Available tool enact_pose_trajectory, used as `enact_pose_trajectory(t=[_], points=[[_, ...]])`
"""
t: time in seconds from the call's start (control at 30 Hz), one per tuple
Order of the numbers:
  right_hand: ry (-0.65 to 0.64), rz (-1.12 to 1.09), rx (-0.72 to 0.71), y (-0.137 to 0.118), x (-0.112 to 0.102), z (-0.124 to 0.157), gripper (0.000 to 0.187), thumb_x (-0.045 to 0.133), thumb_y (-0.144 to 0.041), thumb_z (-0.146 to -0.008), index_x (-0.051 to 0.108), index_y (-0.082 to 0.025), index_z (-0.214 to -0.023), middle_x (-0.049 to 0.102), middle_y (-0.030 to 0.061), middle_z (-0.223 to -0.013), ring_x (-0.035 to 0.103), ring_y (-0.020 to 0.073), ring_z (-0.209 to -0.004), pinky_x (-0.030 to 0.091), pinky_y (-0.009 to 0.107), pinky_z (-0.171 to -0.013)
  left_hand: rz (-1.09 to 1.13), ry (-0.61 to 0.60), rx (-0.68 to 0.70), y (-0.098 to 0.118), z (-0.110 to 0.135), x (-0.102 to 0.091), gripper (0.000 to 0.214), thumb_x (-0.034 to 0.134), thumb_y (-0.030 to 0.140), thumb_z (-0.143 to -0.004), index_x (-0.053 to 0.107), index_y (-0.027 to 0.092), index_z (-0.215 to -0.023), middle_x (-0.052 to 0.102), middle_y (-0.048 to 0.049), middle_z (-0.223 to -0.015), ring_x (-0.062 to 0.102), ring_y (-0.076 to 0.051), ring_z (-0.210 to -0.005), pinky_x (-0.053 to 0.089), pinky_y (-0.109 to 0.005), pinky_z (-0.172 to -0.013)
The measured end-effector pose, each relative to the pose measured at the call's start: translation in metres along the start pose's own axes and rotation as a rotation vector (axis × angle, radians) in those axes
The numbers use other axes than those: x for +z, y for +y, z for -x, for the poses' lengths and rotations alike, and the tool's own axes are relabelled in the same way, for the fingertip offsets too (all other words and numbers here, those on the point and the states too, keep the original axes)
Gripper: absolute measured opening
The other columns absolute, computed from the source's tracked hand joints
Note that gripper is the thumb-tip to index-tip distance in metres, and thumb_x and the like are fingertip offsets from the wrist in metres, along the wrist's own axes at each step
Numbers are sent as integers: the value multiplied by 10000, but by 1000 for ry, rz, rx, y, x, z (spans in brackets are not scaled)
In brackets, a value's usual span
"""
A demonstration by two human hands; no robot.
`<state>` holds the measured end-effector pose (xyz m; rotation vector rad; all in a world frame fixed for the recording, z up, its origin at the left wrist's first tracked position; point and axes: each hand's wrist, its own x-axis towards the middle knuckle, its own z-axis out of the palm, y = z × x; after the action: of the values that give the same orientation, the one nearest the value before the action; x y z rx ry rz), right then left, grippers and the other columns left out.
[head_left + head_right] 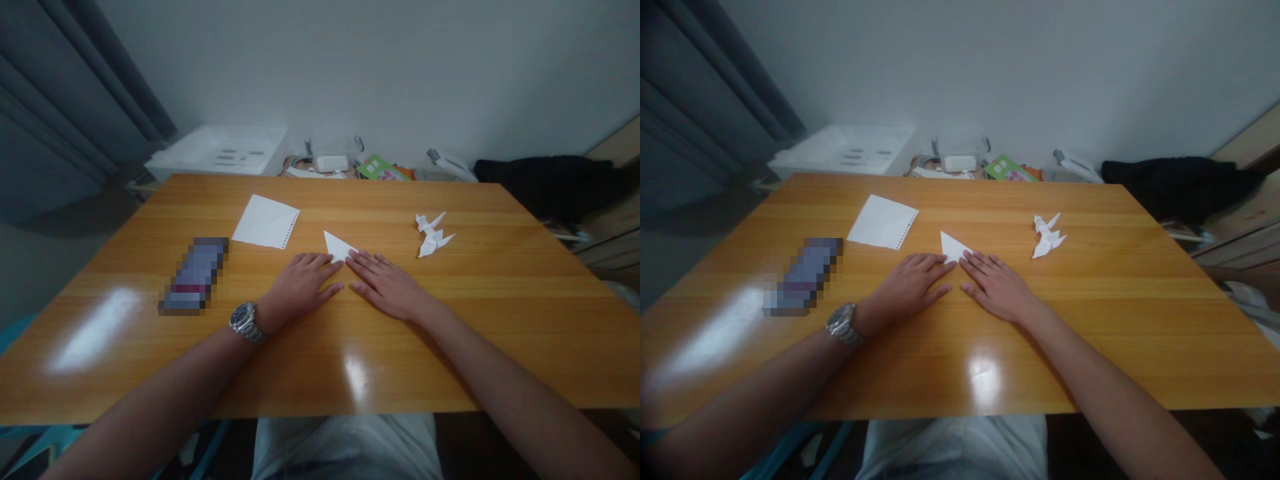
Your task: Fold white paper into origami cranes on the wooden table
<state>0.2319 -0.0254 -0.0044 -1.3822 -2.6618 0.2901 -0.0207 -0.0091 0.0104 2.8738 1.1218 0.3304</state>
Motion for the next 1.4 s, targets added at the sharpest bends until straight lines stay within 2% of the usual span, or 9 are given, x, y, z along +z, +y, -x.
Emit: enact_pose_trajectory(t=[0.13,0.33,0.57,0.7,0.87,1.0,1.17,1.4], points=[[-2,-13,-1,1,0,-1,653,244,-559,-1067,291,-213,-1619,280,79,-1672,263,250,-1550,249,500,-1264,12,12,-14,1,-1,1,535,358,529,-1059,534,205,-1446,572,-124,-1420,530,-290,-1264,384,-456,-1103],[-6,-32,22,0,0,-1,685,233,-568,-1065,287,-167,-1618,277,88,-1672,253,242,-1554,232,487,-1272,22,29,-51,3,-1,4,527,393,525,-1051,546,193,-1432,584,-115,-1400,522,-288,-1267,384,-446,-1109],[-10,-32,41,-3,0,-1,694,224,-571,-1064,318,-147,-1606,285,80,-1669,259,238,-1552,217,474,-1278,-57,28,-1,14,-3,0,468,410,437,-1065,553,149,-1406,626,-120,-1307,545,-272,-1223,382,-419,-1090],[-4,-31,51,-3,2,-1,687,227,-576,-1061,317,-170,-1608,284,68,-1668,263,238,-1550,232,482,-1273,-100,22,-24,19,-4,0,469,392,448,-1071,565,152,-1391,663,-117,-1262,589,-269,-1158,394,-430,-1045],[9,-40,40,-2,5,-1,678,232,-576,-1063,295,-188,-1616,269,62,-1670,247,233,-1554,223,493,-1275,-95,32,-24,21,-3,1,496,380,450,-1079,538,128,-1421,658,-118,-1349,616,-265,-1170,378,-439,-1058],[5,-68,29,2,6,0,682,226,-576,-1064,278,-186,-1620,261,57,-1674,232,225,-1558,213,484,-1281,-70,37,-35,19,-1,0,496,413,475,-1066,574,130,-1385,657,-118,-1369,634,-260,-1154,371,-437,-1077],[18,-99,43,9,5,4,672,253,-566,-1063,276,-195,-1624,270,74,-1670,243,220,-1553,208,458,-1285,-61,55,-52,18,-1,0,486,441,487,-1052,599,143,-1358,664,-115,-1350,614,-266,-1176,333,-456,-1124],[6,-77,81,11,3,6,682,242,-581,-1059,266,-202,-1626,262,76,-1671,232,239,-1555,213,484,-1279,-97,33,-49,23,-4,1,519,445,497,-1043,575,122,-1377,669,-115,-1268,578,-285,-1129,357,-461,-1101]])
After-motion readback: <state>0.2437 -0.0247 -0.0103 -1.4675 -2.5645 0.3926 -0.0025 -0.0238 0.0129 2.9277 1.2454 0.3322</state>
